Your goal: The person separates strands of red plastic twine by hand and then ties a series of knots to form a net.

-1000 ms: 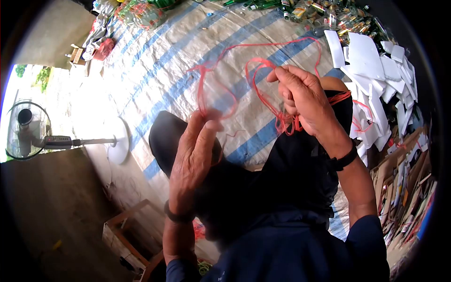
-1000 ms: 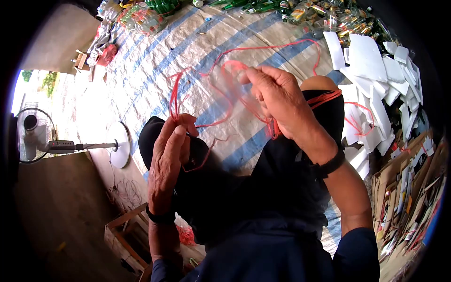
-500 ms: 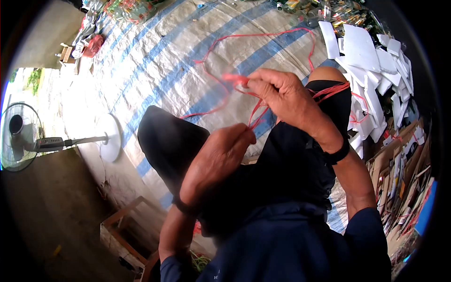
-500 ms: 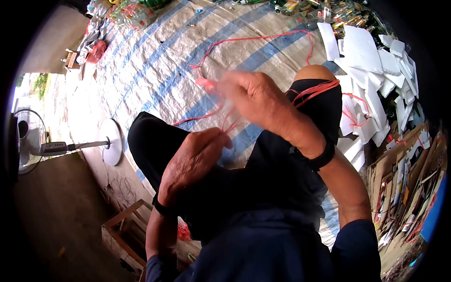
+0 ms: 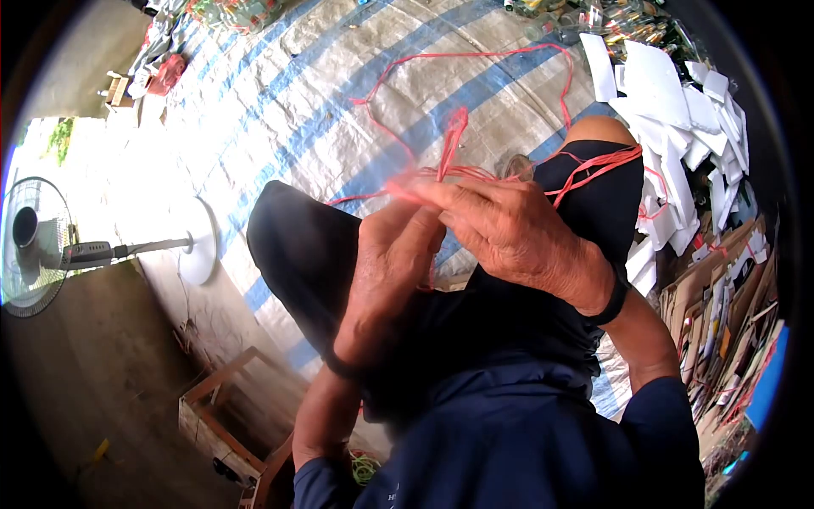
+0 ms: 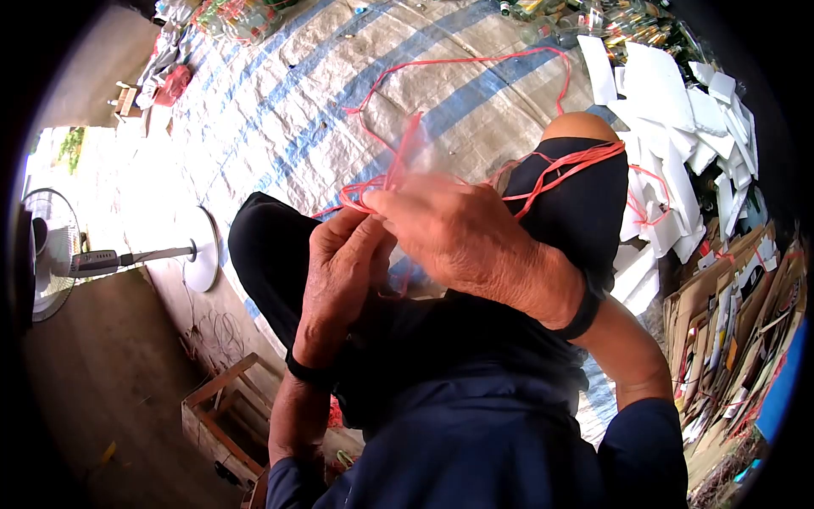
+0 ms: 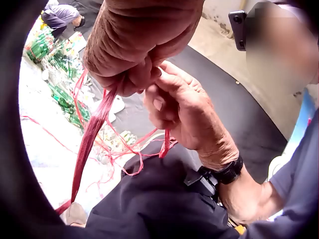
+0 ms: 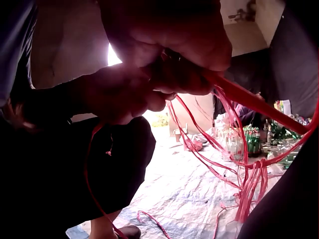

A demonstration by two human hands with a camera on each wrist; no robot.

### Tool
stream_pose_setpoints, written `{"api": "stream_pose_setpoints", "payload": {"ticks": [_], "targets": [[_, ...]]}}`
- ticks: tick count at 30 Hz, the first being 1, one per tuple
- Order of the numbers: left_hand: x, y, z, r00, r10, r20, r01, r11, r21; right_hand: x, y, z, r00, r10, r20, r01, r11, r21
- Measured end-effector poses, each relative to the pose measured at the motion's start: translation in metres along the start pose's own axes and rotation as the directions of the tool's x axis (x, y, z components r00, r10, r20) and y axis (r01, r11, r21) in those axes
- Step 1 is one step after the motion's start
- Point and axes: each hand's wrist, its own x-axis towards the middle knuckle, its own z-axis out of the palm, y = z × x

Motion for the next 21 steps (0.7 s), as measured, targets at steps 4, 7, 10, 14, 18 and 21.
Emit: {"api": "stream_pose_setpoints", "payload": {"ticks": [4,7,10,14,18,21], "targets": [[-0.002,-0.001,-0.008,0.997,-0.06,0.038,0.064,0.99,-0.122,-0.001,-0.009,0.002,0.999,0.027,0.046,-0.026,0.999,-0.026],[-0.005,-0.003,-0.011,0.995,-0.065,0.071,0.079,0.971,-0.224,-0.004,-0.01,0.005,0.999,0.004,-0.043,-0.001,0.998,0.059],[-0.004,-0.011,-0.019,0.986,0.01,0.165,0.047,0.942,-0.333,-0.003,-0.015,0.0,0.999,0.019,0.041,-0.023,0.996,0.085],[-0.006,-0.012,-0.015,0.996,0.042,0.078,-0.023,0.971,-0.237,-0.007,-0.021,-0.004,0.985,0.081,0.149,-0.106,0.98,0.166],[-0.003,-0.019,-0.018,0.998,0.044,0.045,-0.033,0.976,-0.214,-0.01,-0.017,0.004,0.999,-0.023,0.029,0.017,0.978,0.206],[-0.005,-0.014,-0.018,0.999,0.016,0.032,-0.008,0.973,-0.232,-0.008,-0.011,-0.009,0.998,0.033,0.053,-0.041,0.988,0.15]]}}
